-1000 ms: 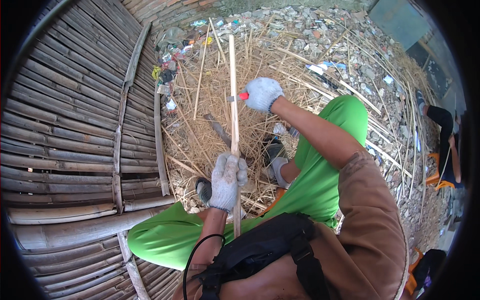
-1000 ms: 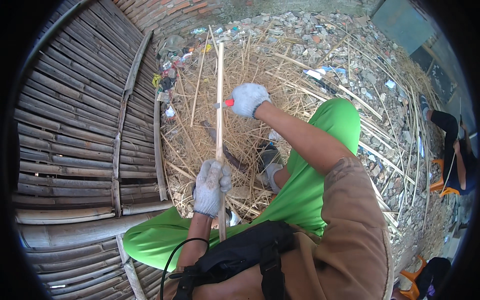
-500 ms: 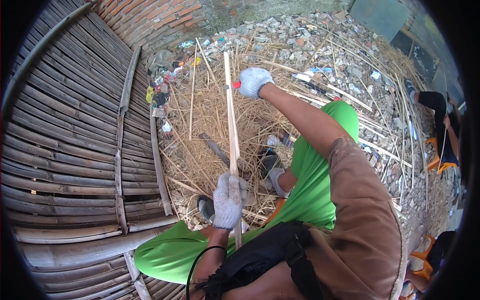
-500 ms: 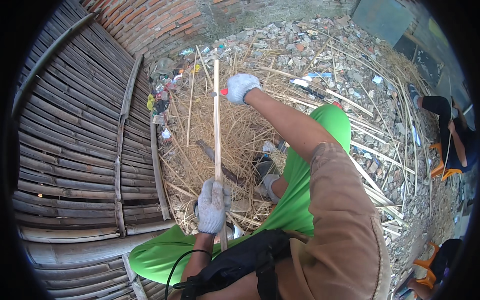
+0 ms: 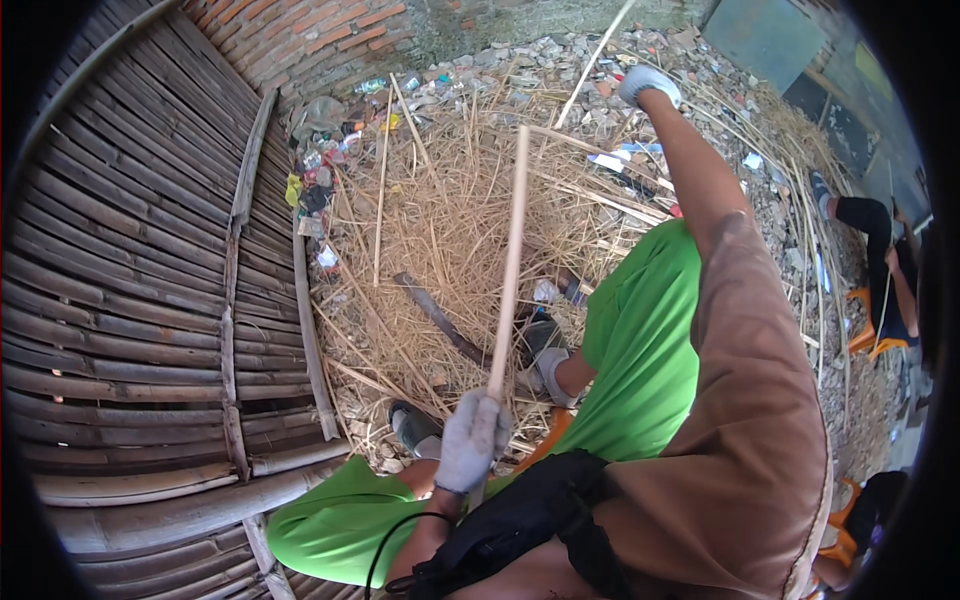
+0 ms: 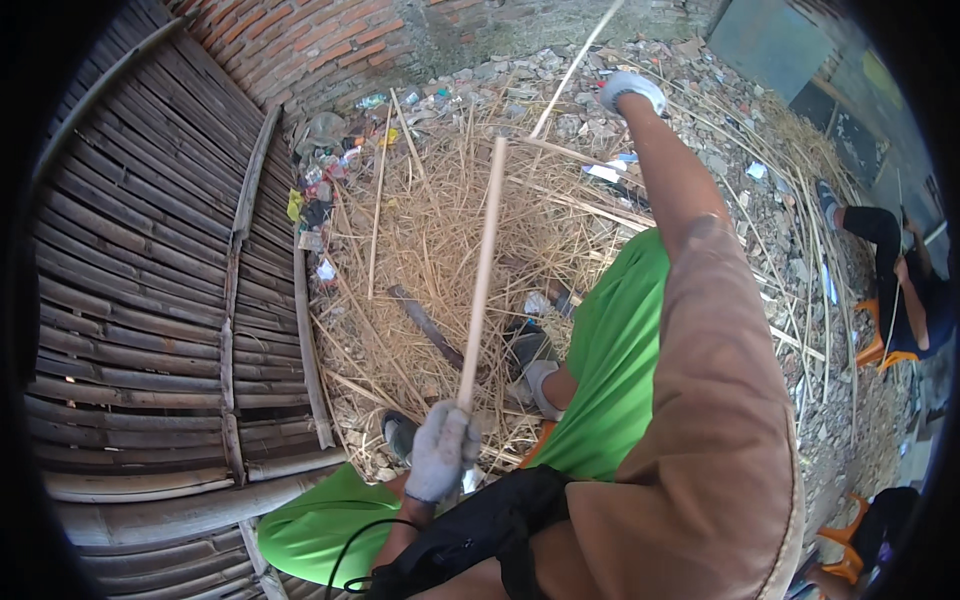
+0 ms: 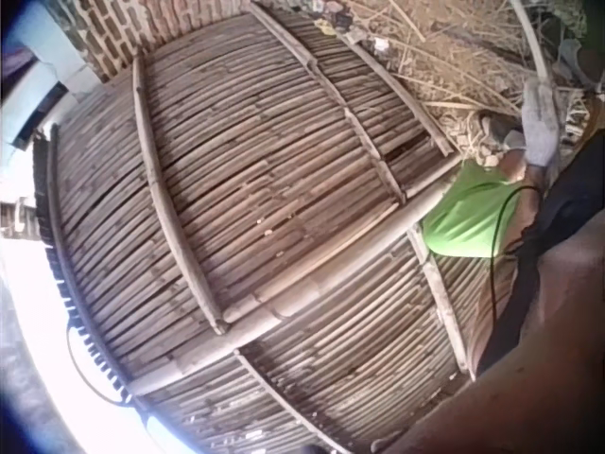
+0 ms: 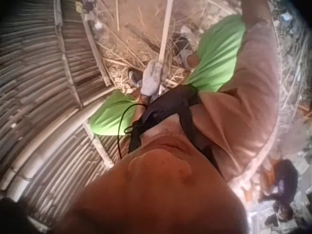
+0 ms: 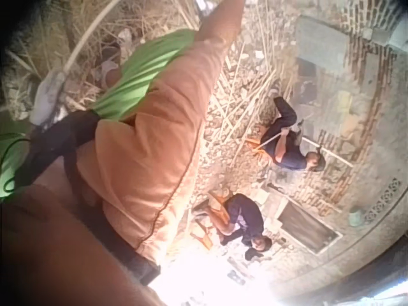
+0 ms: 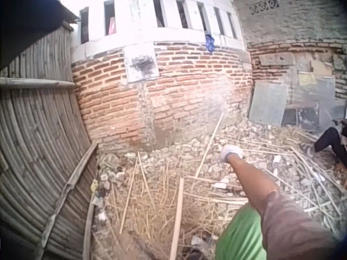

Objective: The person uses a small red knife to shave a thin bamboo stick, holding the stick with a gloved hand while carefully removing layers from the surface.

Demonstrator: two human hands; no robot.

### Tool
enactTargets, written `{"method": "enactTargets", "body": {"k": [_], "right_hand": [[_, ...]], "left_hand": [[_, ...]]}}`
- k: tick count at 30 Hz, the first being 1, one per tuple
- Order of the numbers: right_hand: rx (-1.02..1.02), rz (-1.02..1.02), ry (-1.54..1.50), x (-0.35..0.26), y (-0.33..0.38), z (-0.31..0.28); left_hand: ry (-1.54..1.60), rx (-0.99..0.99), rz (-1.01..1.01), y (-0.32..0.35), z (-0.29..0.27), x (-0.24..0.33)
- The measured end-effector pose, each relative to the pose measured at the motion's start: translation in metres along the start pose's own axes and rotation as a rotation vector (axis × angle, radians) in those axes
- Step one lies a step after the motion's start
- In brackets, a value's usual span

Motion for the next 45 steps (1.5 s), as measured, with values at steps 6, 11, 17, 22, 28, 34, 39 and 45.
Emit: {"method": "enactTargets", "body": {"k": [6, 11, 17, 22, 28, 34, 39, 45], "right_hand": [[-0.077, -0.133, 0.013, 0.047, 0.029, 0.095], [-0.270, -0.230, -0.062, -0.047, 0.052, 0.046], [-0.236, -0.548, -0.179, -0.185, 0.157, -0.018], [-0.360, -0.800, -0.249, -0.285, 0.272, 0.013], [-0.343, -0.983, -0.232, -0.323, 0.336, 0.058], [-0.305, -1.040, -0.187, -0.331, 0.347, 0.071], [-0.226, -0.997, -0.208, -0.330, 0.331, 0.076], [-0.206, -0.911, -0.247, -0.309, 0.293, 0.065]], "left_hand": [[0.127, -0.001, -0.007, -0.019, -0.005, 0.021], [0.170, 0.066, -0.018, -0.014, -0.013, 0.025], [0.232, 0.018, 0.051, -0.018, -0.013, 0.037], [0.358, 0.015, 0.067, -0.019, -0.023, 0.046], [0.287, 0.226, 0.075, -0.028, -0.036, 0.046], [0.069, 0.362, 0.102, -0.030, -0.038, 0.041], [0.024, 0.402, 0.164, -0.027, -0.033, 0.047], [-0.020, 0.365, 0.199, -0.025, -0.021, 0.045]]}}
Point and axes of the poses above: each hand's wrist, its own y-axis away from the middle knuckle, its own z-axis out of the palm, x = y × z, the point moved 4 cm from there along -y, towards the middle knuckle, and after that the axes turned 15 degrees about -z, right-handed, at the moved point
